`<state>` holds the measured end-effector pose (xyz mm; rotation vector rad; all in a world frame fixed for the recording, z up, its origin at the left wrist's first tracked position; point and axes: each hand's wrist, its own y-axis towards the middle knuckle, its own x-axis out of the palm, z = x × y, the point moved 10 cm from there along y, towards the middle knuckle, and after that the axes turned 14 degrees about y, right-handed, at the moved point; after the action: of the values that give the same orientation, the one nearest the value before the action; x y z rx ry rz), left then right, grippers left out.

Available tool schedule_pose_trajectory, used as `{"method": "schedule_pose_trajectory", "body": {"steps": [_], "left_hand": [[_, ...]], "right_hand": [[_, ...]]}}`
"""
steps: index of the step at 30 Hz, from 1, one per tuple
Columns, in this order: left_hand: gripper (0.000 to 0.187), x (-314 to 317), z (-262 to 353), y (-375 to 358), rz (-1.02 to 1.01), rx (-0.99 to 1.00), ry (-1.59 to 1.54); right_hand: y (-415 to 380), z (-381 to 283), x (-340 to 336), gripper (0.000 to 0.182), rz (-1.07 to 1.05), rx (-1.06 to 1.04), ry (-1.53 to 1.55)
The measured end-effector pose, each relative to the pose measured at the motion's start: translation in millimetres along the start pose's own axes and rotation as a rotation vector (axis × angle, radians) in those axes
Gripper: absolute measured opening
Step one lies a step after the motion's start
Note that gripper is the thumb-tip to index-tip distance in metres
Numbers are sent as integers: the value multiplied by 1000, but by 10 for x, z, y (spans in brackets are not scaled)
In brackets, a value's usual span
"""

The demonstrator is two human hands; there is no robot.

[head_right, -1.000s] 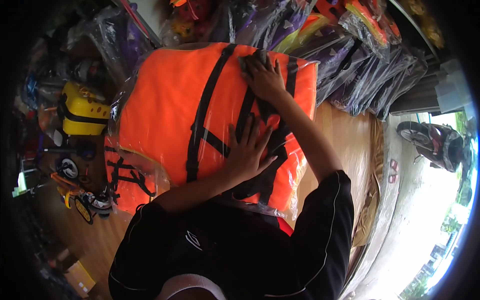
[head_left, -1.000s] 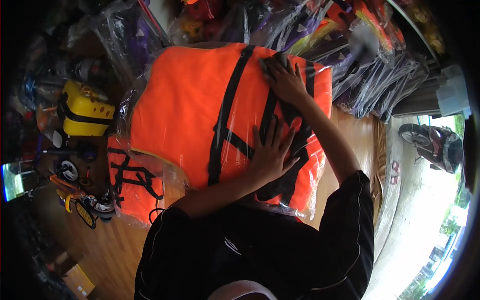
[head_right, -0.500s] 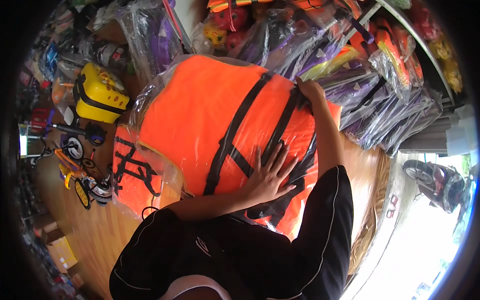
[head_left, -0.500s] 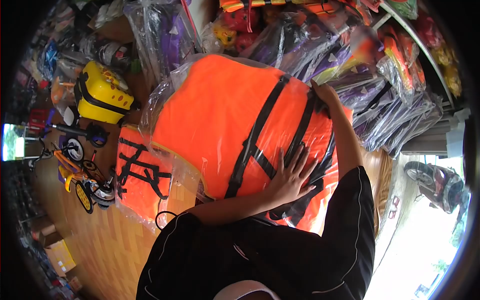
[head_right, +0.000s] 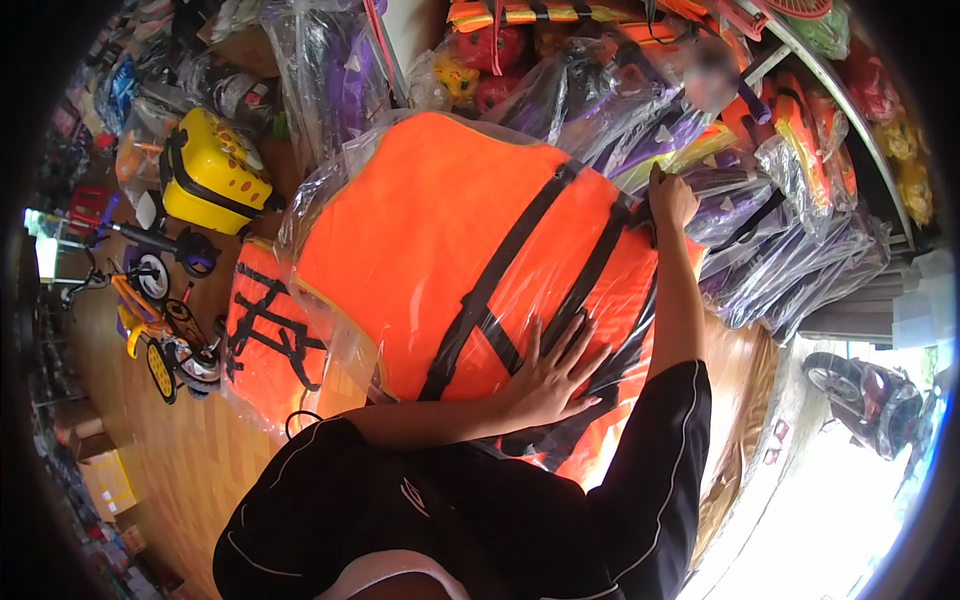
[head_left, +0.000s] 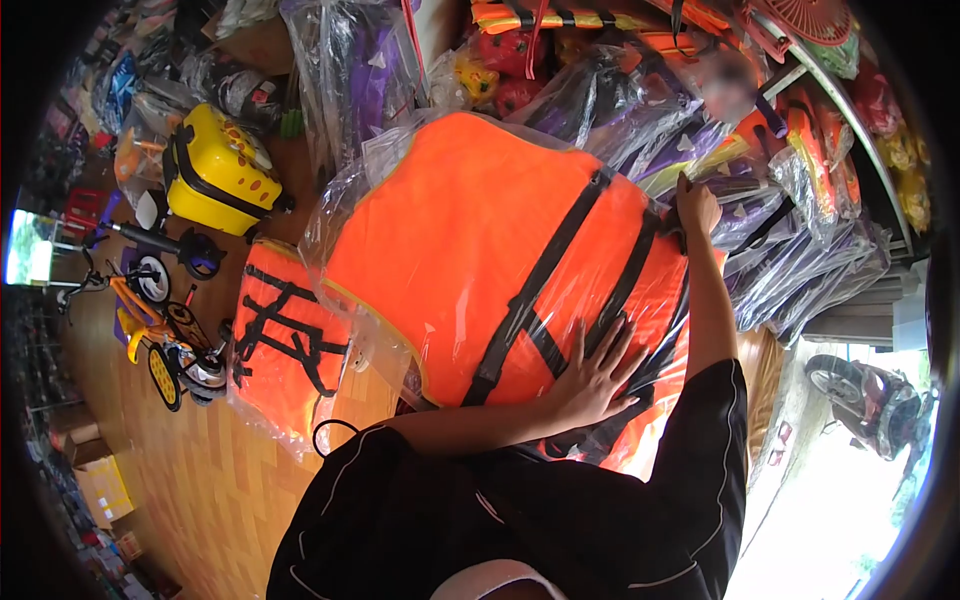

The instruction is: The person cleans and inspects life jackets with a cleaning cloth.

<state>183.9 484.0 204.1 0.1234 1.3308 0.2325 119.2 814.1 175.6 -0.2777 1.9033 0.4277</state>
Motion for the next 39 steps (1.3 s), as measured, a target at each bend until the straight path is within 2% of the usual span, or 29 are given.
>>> {"method": "schedule_pose_trajectory", "body": {"steps": [2, 3, 4, 5, 7, 8, 10, 11, 12, 13, 14, 15, 16, 17, 18, 23, 25, 26, 28, 30, 31, 33, 34, 37, 39], "left_hand": [[70, 5, -11, 4, 2, -16, -5], [71, 19, -7, -2, 4, -16, -3], [71, 19, -8, 5, 6, -20, -2], [71, 19, -4, 9, 3, -17, -1], [71, 30, 12, 12, -11, 0, -3], [70, 19, 11, 24, -11, 2, -3], [67, -15, 8, 37, 10, 1, -45], [61, -36, 19, 41, -22, 30, -52], [61, 43, 46, 38, -275, 96, 34], [59, 58, 39, 35, -150, 73, -13], [57, 34, 37, 8, -27, 51, -58], [58, 220, 65, -41, -109, 79, 18], [58, 212, 32, -15, -109, 77, 27], [59, 146, 0, 8, -51, 52, -34], [60, 83, -33, 15, 9, 24, -101], [60, 54, -72, 29, -8, 48, 43], [59, 31, -95, 58, 23, 17, 25], [59, 43, -95, 68, 31, 8, 22], [59, 45, -73, 46, 74, 2, -23], [59, 81, -79, 69, 10, 9, -11], [59, 133, -62, 63, -56, 21, 2], [59, 106, -51, 59, -35, 14, -7], [58, 78, -54, 53, -19, 15, -19], [61, 56, -45, 29, -47, 30, -67], [63, -4, -85, 20, 3, 5, -77]], "right_hand": [[-95, -432, -414, 47, 284, -244, 179], [-84, -533, -467, 48, 389, -299, 363], [-47, -652, -454, 48, 346, -211, 517], [-169, -984, -552, 49, 276, -198, 681], [-214, -1552, -317, 48, 20, -251, 843], [-312, -1937, -315, 47, 68, -471, 766], [-364, -2398, 238, 56, -222, -476, 556], [-408, -2516, 558, 64, -340, -476, 483], [-385, -2500, 1027, 68, -475, -462, 360], [-382, -2475, 1439, 72, -608, -445, 235], [-375, -2498, 1518, 72, -598, -449, 244], [-442, -2491, 1676, 75, -689, -452, 242], [-524, -2525, 1742, 79, -785, -454, 236], [-512, -2565, 1735, 79, -787, -458, 239], [-448, -2553, 1692, 81, -741, -433, 232], [-247, -2537, 1422, 77, -562, -347, 210], [-119, -2486, 1179, 76, -330, -272, 326], [-79, -2524, 1157, 76, -333, -283, 319], [84, -2391, 954, 77, -194, -77, 446], [43, -2434, 723, 77, -134, -58, 487], [57, -2376, 645, 77, -74, -5, 562], [183, -2203, 596, 78, 95, 112, 724], [180, -2180, 483, 80, 108, 146, 844], [392, -2033, 274, 79, 214, 211, 937], [545, -1789, -54, 74, 454, 197, 1240]]}}
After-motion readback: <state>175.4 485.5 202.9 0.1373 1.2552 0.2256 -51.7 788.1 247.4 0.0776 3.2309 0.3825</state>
